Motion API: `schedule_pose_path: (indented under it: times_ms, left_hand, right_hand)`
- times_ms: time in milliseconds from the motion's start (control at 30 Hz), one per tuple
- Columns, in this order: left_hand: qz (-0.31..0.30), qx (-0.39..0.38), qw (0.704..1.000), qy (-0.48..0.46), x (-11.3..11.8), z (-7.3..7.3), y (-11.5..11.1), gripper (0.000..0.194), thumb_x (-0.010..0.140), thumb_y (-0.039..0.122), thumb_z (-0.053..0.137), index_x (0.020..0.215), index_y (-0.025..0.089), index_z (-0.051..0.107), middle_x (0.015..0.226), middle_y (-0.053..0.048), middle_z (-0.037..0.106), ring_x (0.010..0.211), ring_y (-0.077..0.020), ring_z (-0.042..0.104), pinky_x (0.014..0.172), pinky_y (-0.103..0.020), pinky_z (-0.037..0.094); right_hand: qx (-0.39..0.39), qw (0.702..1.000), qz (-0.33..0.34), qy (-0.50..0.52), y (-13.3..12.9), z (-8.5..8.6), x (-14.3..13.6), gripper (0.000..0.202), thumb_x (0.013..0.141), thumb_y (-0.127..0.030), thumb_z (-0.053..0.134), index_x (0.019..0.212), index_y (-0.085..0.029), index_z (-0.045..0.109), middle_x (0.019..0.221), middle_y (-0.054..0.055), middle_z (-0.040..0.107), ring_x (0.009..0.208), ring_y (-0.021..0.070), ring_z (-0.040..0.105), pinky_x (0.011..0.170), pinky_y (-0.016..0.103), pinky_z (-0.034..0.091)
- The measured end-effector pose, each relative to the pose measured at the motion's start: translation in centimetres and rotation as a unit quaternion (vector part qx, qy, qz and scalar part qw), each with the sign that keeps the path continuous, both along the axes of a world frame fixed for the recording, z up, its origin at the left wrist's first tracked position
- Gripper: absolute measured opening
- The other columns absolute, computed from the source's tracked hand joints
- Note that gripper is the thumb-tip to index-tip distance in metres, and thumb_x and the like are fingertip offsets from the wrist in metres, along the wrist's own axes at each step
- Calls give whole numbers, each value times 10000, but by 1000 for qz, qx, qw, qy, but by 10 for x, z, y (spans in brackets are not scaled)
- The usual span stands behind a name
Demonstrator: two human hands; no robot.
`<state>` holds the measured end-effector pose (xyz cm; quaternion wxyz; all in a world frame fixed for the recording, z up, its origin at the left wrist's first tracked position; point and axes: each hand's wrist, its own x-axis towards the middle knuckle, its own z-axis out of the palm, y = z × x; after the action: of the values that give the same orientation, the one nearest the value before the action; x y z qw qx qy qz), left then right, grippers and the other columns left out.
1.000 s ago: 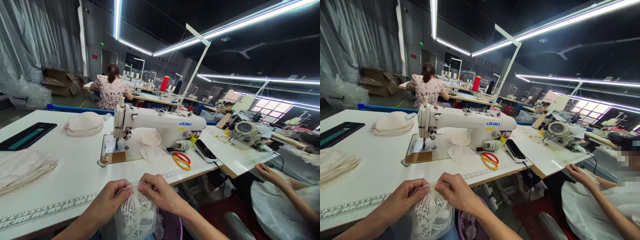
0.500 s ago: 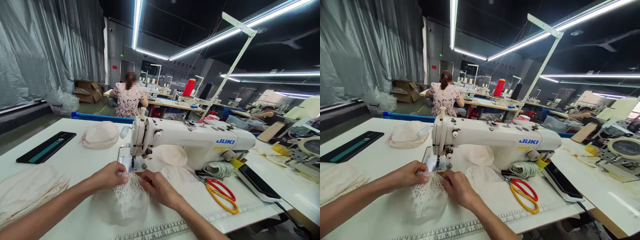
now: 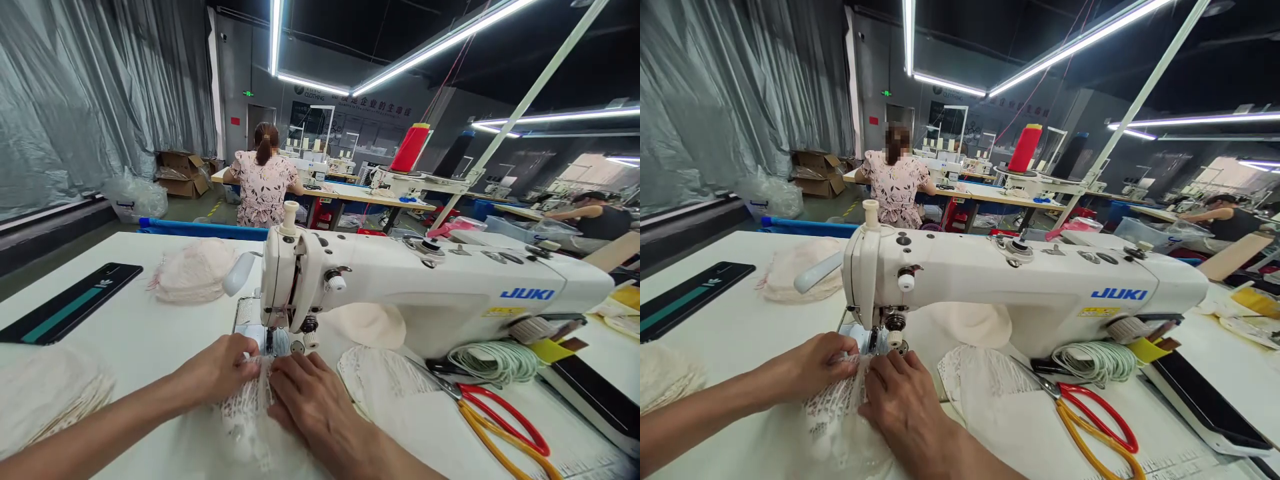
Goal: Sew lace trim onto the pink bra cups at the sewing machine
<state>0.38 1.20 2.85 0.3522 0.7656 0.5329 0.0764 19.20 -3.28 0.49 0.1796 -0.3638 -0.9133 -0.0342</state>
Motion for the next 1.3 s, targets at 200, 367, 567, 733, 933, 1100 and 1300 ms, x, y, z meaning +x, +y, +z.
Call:
schedule_pose_path:
  times_ms: [200,367,567,733,933,1100,1300]
  left_hand:
    - [29,163,980,110,-1,-1,-9,225,842,175,384,967,200,570,609,2,492,602,-210,485,563,-282,260]
    - [-73,448,882,123,-1,-12,-31,365,812,-21,339,926,191,613,863,-60,613,719,-211,533,662,-330,341]
    - [-129,545,816,142,0,-33,-39,383,823,-70,333,886,123,658,902,-82,674,819,-215,581,800,-365,363]
    - [-128,556,805,163,-6,-48,-35,387,835,-57,345,1027,95,645,1045,-108,676,951,-236,572,924,-392,319]
    - [-123,517,835,142,-6,-64,-20,333,846,-9,379,1022,159,607,1073,-72,643,969,-219,553,877,-371,387]
    - [-123,449,885,32,1,-50,-7,315,789,-46,387,843,193,585,885,-17,629,847,-184,564,809,-320,427]
    - [-117,468,876,2,-1,-45,5,271,779,-45,415,732,201,520,766,1,597,789,-187,550,774,-326,418]
  right_hand:
    - [-30,1000,0,-4,2,6,6,187,880,-341,611,942,-168,579,1029,68,636,890,205,565,758,334,406]
    - [-46,999,-9,10,3,5,6,226,844,-353,658,960,-175,581,1089,56,626,891,204,564,773,333,405]
    - [-21,998,-5,52,5,0,9,325,901,-482,508,949,-170,585,1077,74,635,865,204,580,759,344,405]
    - [26,996,43,76,4,1,8,400,963,-486,359,954,-155,584,988,63,656,853,200,587,753,348,396]
    - [71,996,29,44,7,-2,9,412,956,-493,385,1014,-143,594,909,71,666,785,202,596,679,341,383]
    - [67,997,-20,38,12,-2,13,361,948,-475,427,989,-164,606,927,63,679,758,193,597,729,353,389]
    - [36,999,-31,17,19,-1,19,419,900,-479,525,1185,-173,555,1037,78,678,947,214,597,921,394,366]
